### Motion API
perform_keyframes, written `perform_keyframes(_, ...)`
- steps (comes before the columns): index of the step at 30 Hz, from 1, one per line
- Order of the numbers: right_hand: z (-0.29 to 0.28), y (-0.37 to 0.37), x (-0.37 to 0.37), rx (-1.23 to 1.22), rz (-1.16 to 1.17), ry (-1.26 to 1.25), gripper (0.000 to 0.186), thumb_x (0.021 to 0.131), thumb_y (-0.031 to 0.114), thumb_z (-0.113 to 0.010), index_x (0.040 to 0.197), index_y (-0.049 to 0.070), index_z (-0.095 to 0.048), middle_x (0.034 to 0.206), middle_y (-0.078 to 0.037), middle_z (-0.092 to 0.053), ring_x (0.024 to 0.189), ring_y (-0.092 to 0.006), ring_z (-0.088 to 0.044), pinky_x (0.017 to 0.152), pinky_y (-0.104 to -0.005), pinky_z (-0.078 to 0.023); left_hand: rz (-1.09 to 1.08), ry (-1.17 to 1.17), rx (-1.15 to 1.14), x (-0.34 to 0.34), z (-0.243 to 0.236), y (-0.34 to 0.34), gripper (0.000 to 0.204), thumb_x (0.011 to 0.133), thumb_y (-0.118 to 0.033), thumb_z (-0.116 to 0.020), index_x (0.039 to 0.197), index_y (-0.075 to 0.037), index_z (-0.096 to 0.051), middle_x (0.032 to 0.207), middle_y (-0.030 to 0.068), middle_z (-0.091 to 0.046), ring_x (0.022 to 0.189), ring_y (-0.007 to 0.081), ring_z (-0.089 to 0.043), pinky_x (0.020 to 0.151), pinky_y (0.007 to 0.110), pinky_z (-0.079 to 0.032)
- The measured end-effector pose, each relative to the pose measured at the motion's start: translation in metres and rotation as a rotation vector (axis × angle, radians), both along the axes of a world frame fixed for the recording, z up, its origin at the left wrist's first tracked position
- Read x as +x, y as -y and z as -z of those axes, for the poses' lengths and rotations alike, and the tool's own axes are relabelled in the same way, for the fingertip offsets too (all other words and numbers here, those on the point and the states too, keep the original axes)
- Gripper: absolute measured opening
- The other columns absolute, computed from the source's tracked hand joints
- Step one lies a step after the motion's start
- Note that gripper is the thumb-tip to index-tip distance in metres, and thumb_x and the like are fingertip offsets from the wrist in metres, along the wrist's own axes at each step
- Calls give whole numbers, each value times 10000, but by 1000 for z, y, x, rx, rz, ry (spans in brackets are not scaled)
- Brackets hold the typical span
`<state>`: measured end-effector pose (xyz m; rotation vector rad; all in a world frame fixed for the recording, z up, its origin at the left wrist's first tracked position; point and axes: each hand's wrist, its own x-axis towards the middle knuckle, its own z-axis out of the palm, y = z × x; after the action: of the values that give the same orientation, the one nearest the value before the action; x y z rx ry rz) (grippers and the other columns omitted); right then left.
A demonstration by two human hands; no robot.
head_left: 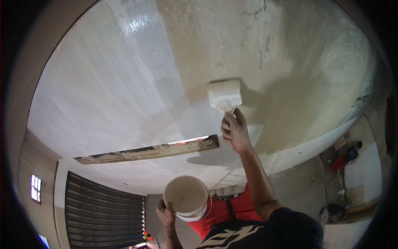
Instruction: The person paints a ceiling by dipping a paint brush into a bucket and applying paint onto the ceiling surface.
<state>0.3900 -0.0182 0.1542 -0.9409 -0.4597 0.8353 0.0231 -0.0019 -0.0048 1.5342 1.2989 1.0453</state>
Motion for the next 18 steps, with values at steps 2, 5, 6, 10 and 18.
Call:
perform_keyframes(2, 0, 2, 3, 47, 9, 58, 159, 960, 210, -498, 866, 170, -375, 623, 56, -330, 423, -51, -279, 335, -239, -215, 35, 17, 55, 0, -3, 0, 321, 854, -224, -614, 711, 5, -439, 645, 1, -438, 632, 93, -393, 513, 310, -313)
perform_keyframes(5, 58, -12, 16, -52, -53, -117, 166, 998, 221, -495, 917, 144, -372, 626, 40, -355, 416, -54, -289, 336, -234, -230, -2, 18, 23, 7, -8, 0, 329, 857, -230, -614, 707, 1, -433, 640, 4, -421, 628, 95, -384, 507, 317, -303)
perform_keyframes(6, 90, -18, 16, -112, -29, -131, 167, 996, 229, -499, 916, 148, -376, 621, 41, -354, 421, -57, -297, 340, -242, -234, 0, 20, 25, 6, -7, -2, 329, 857, -230, -614, 707, 1, -433, 640, 4, -421, 628, 95, -384, 507, 317, -303)
perform_keyframes(10, 218, -16, 11, -353, 13, -291, 207, 989, 242, -505, 827, 157, -406, 597, 45, -341, 433, -77, -298, 365, -268, -224, 63, -52, -4, 3, -2, -4, 259, 857, -213, -573, 806, 34, -513, 713, 45, -504, 690, 126, -449, 601, 323, -373)
perform_keyframes(18, 230, 9, 64, -458, 29, -312, 240, 954, 222, -482, 730, 147, -439, 585, 14, -399, 411, -111, -298, 360, -291, -215, 43, -112, -47, 1, -17, 3, 261, 818, -206, -539, 833, 54, -560, 733, 102, -543, 727, 186, -457, 682, 352, -398)
